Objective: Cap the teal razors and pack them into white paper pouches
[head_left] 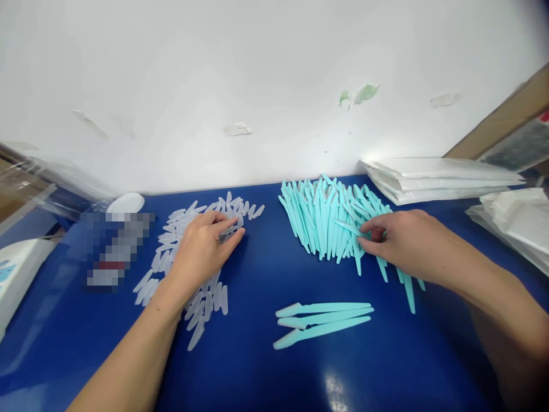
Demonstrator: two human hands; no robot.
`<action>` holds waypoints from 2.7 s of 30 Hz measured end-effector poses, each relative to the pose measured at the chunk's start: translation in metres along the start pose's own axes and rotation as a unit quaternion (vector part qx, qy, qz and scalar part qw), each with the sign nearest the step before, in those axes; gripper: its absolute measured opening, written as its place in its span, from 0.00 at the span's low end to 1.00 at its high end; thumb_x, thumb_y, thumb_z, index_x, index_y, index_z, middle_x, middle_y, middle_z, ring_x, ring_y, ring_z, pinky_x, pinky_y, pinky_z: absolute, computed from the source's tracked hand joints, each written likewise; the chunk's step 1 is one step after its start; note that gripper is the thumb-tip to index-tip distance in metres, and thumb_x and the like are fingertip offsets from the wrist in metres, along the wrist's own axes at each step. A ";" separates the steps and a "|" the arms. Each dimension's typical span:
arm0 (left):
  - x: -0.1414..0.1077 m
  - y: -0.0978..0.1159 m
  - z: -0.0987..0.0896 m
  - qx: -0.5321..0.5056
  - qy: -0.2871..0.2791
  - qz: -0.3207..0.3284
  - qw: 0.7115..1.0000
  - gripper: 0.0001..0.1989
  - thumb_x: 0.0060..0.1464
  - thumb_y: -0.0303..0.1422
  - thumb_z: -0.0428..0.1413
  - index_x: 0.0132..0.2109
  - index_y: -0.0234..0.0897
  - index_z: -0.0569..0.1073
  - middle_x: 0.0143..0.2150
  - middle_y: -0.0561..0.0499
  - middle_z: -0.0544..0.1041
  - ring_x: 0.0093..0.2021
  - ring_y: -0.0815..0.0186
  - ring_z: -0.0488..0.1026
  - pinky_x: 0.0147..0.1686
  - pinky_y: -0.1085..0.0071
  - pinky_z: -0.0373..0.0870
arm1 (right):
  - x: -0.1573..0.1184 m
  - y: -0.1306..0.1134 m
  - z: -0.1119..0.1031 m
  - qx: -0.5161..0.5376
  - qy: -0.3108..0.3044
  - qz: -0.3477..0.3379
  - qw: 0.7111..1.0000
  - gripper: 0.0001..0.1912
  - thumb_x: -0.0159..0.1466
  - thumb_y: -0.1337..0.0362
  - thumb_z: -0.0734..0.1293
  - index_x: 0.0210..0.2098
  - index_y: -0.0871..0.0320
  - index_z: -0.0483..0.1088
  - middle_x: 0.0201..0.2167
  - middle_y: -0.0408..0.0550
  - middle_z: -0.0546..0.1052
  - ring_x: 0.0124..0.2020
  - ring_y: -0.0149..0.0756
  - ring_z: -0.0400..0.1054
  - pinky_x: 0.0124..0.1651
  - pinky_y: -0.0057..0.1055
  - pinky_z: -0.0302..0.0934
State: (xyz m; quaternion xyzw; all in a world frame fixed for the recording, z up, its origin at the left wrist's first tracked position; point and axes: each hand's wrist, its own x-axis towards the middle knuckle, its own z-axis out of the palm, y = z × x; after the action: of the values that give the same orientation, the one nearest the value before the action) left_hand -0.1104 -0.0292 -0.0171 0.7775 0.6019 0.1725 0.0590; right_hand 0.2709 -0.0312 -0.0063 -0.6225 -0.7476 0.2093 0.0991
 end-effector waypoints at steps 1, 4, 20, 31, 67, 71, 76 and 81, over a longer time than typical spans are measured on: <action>0.001 0.001 0.003 0.021 0.008 0.010 1.000 0.19 0.69 0.43 0.55 0.56 0.39 0.85 0.48 0.40 0.80 0.50 0.47 0.75 0.52 0.52 0.69 | -0.001 -0.002 0.000 -0.015 -0.007 0.007 1.000 0.11 0.65 0.56 0.70 0.32 0.52 0.82 0.28 0.52 0.82 0.28 0.46 0.73 0.32 0.40 0.56; 0.002 0.008 0.007 0.036 0.007 0.021 0.999 0.17 0.68 0.40 0.55 0.51 0.38 0.87 0.48 0.38 0.81 0.52 0.42 0.74 0.56 0.44 0.66 | -0.004 -0.013 -0.003 -0.063 -0.013 0.024 0.998 0.12 0.67 0.55 0.68 0.33 0.52 0.82 0.27 0.50 0.81 0.27 0.44 0.72 0.32 0.40 0.57; -0.017 0.041 -0.016 -0.382 -0.130 -0.138 0.905 0.13 0.64 0.45 0.64 0.45 0.41 0.79 0.39 0.50 0.82 0.38 0.63 0.78 0.38 0.70 0.73 | -0.026 -0.081 0.009 0.308 -0.138 -0.052 0.940 0.13 0.71 0.52 0.68 0.36 0.54 0.76 0.32 0.43 0.79 0.33 0.34 0.72 0.37 0.32 0.65; -0.023 0.046 -0.009 -0.542 -0.112 -0.192 0.811 0.12 0.61 0.42 0.69 0.42 0.40 0.80 0.38 0.51 0.83 0.39 0.68 0.78 0.42 0.73 0.75 | -0.019 -0.076 0.020 0.439 -0.267 0.036 0.857 0.14 0.67 0.52 0.75 0.38 0.58 0.78 0.27 0.44 0.79 0.29 0.32 0.73 0.36 0.30 0.69; -0.031 0.060 -0.004 -0.456 -0.176 -0.107 0.866 0.06 0.61 0.40 0.68 0.43 0.47 0.88 0.38 0.53 0.87 0.37 0.66 0.80 0.37 0.74 0.75 | -0.015 -0.066 0.003 0.364 -0.315 0.008 0.877 0.12 0.67 0.53 0.72 0.37 0.56 0.79 0.29 0.40 0.72 0.26 0.28 0.66 0.26 0.26 0.58; -0.038 0.076 0.001 -0.454 -0.217 -0.079 0.860 0.08 0.65 0.38 0.64 0.46 0.46 0.87 0.38 0.53 0.87 0.37 0.65 0.78 0.36 0.73 0.73 | -0.017 -0.067 0.002 0.335 -0.337 -0.008 0.880 0.11 0.68 0.54 0.71 0.38 0.55 0.79 0.27 0.40 0.70 0.27 0.29 0.67 0.27 0.25 0.59; -0.040 0.085 0.001 -0.409 -0.236 -0.067 0.879 0.10 0.67 0.40 0.61 0.49 0.46 0.86 0.37 0.55 0.85 0.35 0.66 0.77 0.33 0.73 0.71 | -0.021 -0.070 0.005 0.275 -0.320 -0.043 0.906 0.15 0.72 0.54 0.65 0.38 0.55 0.80 0.26 0.40 0.71 0.26 0.30 0.64 0.26 0.27 0.56; -0.040 0.079 -0.004 -0.284 -0.236 -0.028 0.929 0.10 0.68 0.38 0.59 0.42 0.45 0.85 0.30 0.58 0.82 0.29 0.68 0.73 0.29 0.72 0.65 | -0.024 -0.072 0.016 0.155 -0.185 -0.134 0.961 0.14 0.72 0.61 0.65 0.34 0.55 0.81 0.27 0.42 0.75 0.28 0.31 0.65 0.31 0.31 0.55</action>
State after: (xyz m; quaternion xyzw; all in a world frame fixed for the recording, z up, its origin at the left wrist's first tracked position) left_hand -0.0477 -0.0892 0.0021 0.7293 0.5175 0.1463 0.4228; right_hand 0.2053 -0.0673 0.0132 -0.4442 -0.7878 0.4189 0.0812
